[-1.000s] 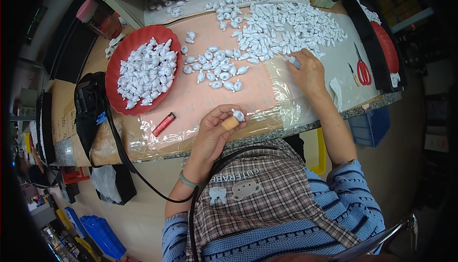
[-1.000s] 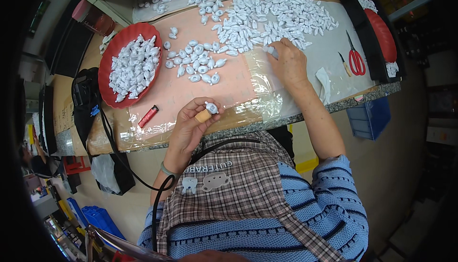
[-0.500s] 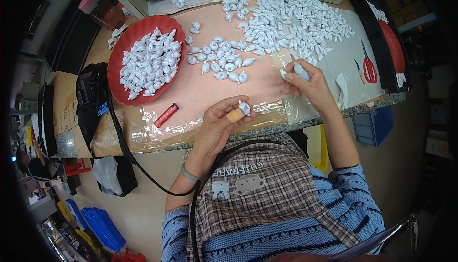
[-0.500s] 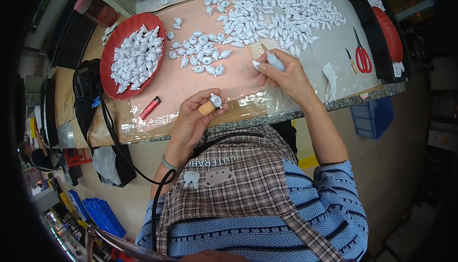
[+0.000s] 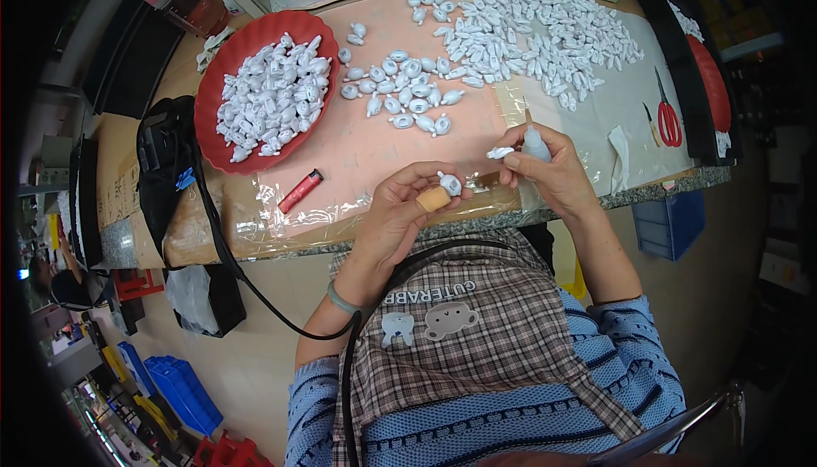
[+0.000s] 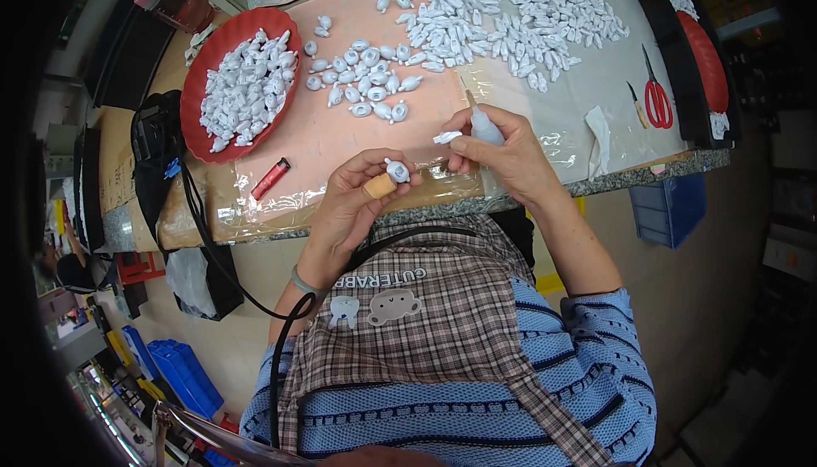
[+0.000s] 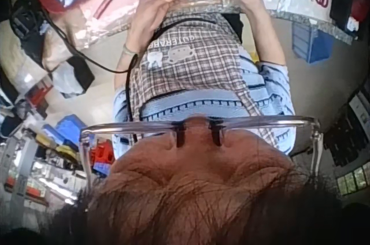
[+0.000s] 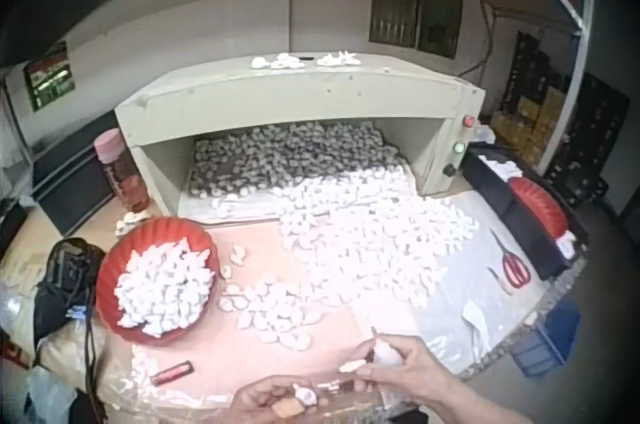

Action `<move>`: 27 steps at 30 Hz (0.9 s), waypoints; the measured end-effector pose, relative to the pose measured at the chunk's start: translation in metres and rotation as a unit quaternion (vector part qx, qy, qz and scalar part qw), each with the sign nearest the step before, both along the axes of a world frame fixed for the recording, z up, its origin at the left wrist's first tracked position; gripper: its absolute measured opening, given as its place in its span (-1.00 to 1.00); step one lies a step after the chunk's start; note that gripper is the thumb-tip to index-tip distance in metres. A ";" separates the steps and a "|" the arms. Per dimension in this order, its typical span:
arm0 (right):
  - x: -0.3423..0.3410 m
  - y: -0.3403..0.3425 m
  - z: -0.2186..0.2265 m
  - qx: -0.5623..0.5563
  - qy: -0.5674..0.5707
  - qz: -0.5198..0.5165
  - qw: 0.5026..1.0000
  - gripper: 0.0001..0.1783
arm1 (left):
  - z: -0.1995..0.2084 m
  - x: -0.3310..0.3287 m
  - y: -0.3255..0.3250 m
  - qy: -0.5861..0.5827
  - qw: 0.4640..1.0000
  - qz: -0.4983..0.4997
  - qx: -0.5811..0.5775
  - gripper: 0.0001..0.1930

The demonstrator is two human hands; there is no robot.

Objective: The person assembles small plastic components by hand, applying adhesive from a squeeze bottle to join them.

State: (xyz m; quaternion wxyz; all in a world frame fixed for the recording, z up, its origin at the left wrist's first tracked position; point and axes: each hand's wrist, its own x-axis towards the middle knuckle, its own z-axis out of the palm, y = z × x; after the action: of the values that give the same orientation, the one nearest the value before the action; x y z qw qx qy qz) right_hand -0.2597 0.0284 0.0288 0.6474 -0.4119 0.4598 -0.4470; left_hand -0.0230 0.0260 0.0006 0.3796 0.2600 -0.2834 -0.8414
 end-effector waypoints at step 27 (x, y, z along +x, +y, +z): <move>0.023 0.013 0.017 -0.229 0.248 0.052 0.940 -0.84 | -0.002 -0.007 0.005 -0.051 0.997 0.018 -0.046 -0.66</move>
State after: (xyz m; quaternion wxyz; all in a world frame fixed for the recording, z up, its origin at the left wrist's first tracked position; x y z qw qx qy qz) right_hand -0.2365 0.0410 0.0460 0.4237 -0.6698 0.4689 -0.3898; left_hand -0.0298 0.0307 -0.0013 0.3909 0.2902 -0.3359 -0.8063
